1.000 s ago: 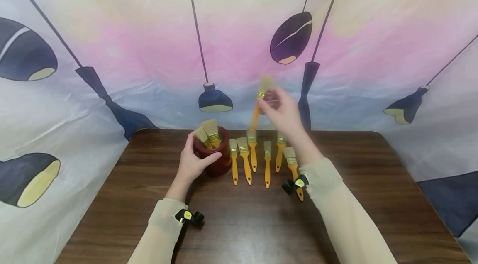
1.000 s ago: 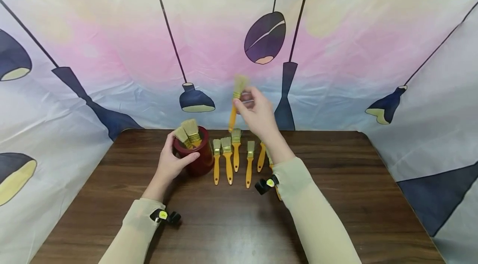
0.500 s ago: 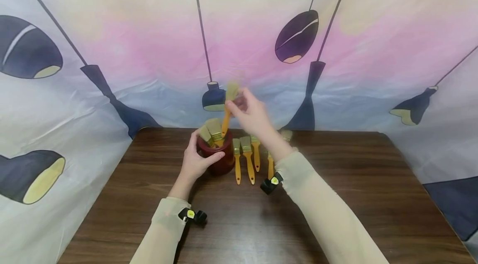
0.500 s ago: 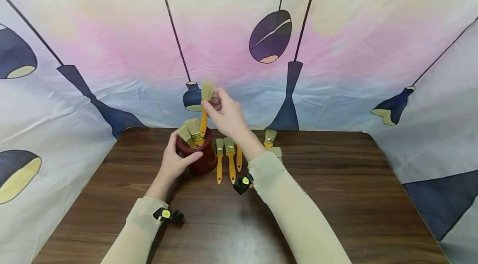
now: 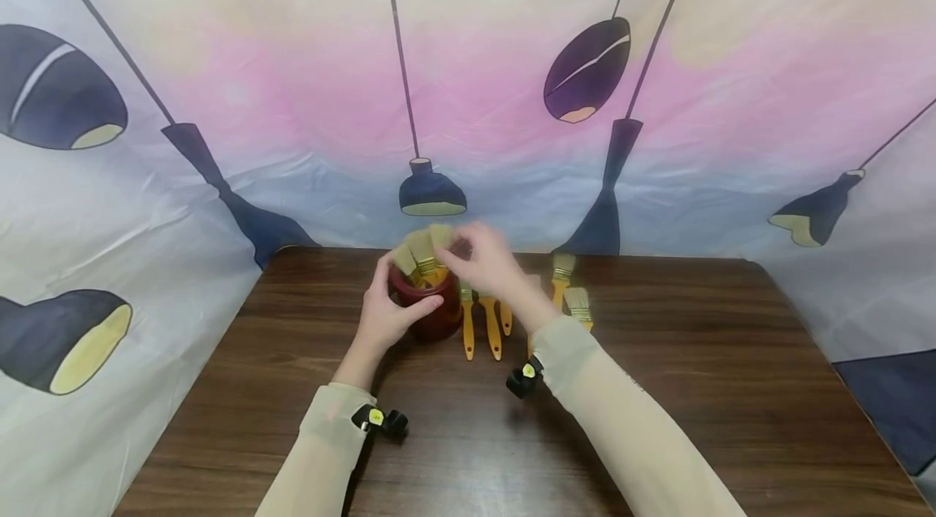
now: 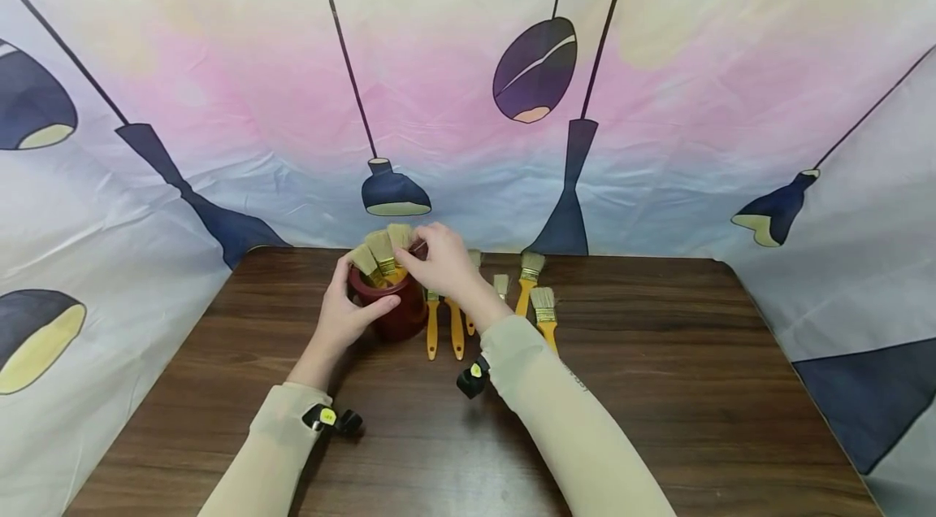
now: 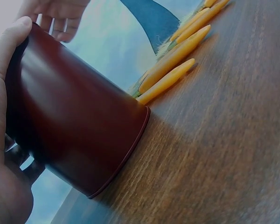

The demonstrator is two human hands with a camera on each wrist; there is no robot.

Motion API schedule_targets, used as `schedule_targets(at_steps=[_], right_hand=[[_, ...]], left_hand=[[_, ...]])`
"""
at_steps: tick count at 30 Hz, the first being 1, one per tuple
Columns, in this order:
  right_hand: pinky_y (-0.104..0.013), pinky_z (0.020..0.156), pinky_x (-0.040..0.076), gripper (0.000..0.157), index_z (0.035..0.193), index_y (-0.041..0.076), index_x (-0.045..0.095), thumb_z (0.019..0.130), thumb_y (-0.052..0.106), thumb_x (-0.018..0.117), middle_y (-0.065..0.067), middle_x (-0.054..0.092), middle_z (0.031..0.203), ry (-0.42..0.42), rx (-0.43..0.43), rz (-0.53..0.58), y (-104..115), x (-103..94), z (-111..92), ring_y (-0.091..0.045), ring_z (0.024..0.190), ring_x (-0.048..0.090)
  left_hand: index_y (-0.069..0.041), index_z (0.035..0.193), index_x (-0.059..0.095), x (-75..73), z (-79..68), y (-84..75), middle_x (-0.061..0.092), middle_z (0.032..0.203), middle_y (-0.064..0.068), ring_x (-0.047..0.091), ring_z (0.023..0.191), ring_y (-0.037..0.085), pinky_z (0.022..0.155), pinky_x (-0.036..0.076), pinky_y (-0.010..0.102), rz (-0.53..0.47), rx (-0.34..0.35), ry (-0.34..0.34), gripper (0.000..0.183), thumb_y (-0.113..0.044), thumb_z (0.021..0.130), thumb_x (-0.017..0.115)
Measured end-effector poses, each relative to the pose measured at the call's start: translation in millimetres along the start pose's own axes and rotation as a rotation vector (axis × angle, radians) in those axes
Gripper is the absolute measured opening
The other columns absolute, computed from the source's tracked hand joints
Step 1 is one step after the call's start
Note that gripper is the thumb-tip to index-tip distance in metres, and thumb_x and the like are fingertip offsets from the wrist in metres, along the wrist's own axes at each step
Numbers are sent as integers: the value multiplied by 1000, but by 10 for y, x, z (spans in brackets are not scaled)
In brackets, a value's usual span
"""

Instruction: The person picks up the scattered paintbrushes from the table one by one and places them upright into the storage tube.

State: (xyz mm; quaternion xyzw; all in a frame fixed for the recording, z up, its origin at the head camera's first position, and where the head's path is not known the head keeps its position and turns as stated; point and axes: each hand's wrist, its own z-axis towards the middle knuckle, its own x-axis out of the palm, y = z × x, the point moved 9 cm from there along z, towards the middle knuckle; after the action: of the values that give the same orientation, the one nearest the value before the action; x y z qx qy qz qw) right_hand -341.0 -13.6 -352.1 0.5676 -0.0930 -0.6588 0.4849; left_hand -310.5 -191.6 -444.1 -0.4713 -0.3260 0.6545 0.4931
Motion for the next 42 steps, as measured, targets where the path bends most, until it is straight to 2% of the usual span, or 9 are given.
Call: schedule_targets(at_steps=[3, 8, 17, 24, 29, 36, 42], right_hand=[[-42, 99, 56, 26, 116, 2, 77, 104, 26, 77, -12, 73, 116, -11, 14, -8, -67, 18, -34, -29, 109, 67], [-42, 98, 58, 39, 132, 4, 70, 102, 26, 80, -13, 69, 126, -29, 72, 40, -156, 20, -70, -27, 109, 69], [-43, 95, 60, 40, 138, 8, 67, 103, 27, 79, -12, 69, 127, -33, 99, 98, -198, -89, -108, -26, 110, 70], [-50, 96, 60, 47, 142, 4, 64, 104, 27, 78, -21, 66, 134, -72, 156, 179, -305, -431, -168, -33, 117, 68], [-52, 97, 59, 49, 143, 4, 64, 102, 26, 80, -22, 66, 136, -131, 187, 182, -443, -733, -307, -34, 117, 68], [-56, 96, 59, 48, 141, 6, 66, 101, 28, 81, -20, 69, 132, -225, 203, 49, -750, -1140, -672, -35, 114, 71], [-58, 97, 56, 47, 138, 3, 67, 100, 25, 82, -22, 71, 126, -252, 235, -46, -994, -1273, -1025, -38, 109, 72]], left_hand=[[-17, 165, 40, 10, 5, -5, 61, 150, 16, 59, 136, 34, 113, 48, 60, 13, 8, 3, 97, -15, 84, 94], [-19, 164, 42, 16, 16, -32, 64, 145, 14, 62, 132, 30, 110, 51, 58, 22, 27, 1, 96, -21, 84, 95], [-23, 163, 43, 15, 19, -38, 64, 147, 12, 61, 133, 30, 112, 49, 58, 9, 26, 8, 96, -21, 83, 96], [-24, 163, 43, 4, 20, -43, 63, 147, 11, 60, 134, 29, 113, 48, 59, 5, 28, 8, 96, -20, 83, 96], [-23, 162, 45, 1, 18, -35, 63, 147, 11, 61, 134, 30, 111, 49, 60, 7, 30, 3, 95, -18, 82, 96], [-24, 162, 46, 0, 17, -5, 64, 146, 11, 62, 131, 27, 110, 50, 56, -5, 28, -7, 95, -15, 82, 96], [-19, 163, 44, 5, 2, -8, 62, 147, 15, 60, 132, 31, 110, 48, 58, -33, 27, -11, 97, -8, 80, 94]])
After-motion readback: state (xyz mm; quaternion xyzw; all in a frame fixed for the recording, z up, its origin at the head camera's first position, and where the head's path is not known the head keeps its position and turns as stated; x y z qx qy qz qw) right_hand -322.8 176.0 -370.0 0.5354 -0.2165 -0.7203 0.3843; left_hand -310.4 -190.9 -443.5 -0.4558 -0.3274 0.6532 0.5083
